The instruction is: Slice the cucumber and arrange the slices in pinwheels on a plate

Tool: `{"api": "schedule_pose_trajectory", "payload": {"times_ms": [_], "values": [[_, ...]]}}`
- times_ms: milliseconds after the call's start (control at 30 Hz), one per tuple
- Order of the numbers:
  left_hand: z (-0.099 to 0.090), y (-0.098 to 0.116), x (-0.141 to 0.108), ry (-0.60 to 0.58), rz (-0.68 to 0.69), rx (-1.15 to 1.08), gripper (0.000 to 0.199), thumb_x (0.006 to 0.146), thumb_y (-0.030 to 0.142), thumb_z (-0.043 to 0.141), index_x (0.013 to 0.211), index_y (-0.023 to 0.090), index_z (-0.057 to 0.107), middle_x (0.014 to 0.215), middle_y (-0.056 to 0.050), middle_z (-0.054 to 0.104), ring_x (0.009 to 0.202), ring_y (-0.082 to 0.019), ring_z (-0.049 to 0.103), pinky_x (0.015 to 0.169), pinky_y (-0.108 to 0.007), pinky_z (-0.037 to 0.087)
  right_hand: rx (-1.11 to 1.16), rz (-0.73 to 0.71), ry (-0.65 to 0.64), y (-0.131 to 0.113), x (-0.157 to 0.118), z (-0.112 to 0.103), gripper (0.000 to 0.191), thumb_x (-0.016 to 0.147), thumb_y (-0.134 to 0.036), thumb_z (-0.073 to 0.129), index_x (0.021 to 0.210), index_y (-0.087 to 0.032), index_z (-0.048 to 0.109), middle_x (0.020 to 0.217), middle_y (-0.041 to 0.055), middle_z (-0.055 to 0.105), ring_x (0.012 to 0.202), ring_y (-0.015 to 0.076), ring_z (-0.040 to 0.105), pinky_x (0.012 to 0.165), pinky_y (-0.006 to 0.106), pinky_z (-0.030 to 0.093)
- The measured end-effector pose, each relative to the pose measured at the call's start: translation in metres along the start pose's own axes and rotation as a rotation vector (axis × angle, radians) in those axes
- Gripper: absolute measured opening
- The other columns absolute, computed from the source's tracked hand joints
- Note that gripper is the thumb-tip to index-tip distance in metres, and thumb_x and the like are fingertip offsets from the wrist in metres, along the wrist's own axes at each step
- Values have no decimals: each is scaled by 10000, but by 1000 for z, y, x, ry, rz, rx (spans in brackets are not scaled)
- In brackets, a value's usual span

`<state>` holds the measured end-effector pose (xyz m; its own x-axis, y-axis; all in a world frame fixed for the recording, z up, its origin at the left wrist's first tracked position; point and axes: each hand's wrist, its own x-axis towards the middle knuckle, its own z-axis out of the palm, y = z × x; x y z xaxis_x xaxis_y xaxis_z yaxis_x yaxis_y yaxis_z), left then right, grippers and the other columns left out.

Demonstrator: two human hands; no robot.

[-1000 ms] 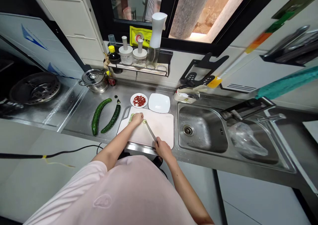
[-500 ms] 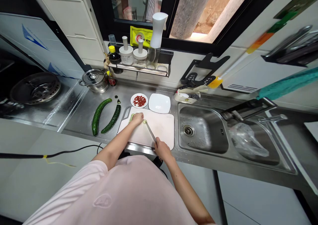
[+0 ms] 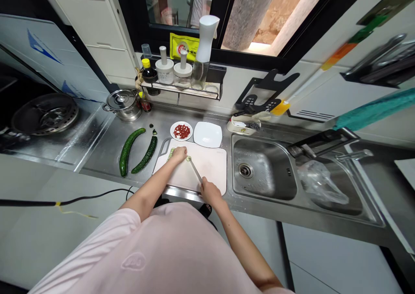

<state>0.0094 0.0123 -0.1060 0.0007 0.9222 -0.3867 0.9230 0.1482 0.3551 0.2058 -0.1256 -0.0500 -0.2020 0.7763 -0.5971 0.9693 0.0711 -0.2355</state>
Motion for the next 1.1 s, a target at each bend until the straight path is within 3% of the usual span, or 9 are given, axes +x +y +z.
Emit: {"api": "schedule_pose_trajectory", "payload": {"times_ms": [1100], "values": [[-2,2,1,-18,-27,-9,152,759,288,630,900,229,627,983,-51,673,936,-185,604,781,-255,418,7,-9,-14,-9,0,-11,240,942,-238,305,1146,-181,418,991,139,641,893,230,621,666,281,378]]}}
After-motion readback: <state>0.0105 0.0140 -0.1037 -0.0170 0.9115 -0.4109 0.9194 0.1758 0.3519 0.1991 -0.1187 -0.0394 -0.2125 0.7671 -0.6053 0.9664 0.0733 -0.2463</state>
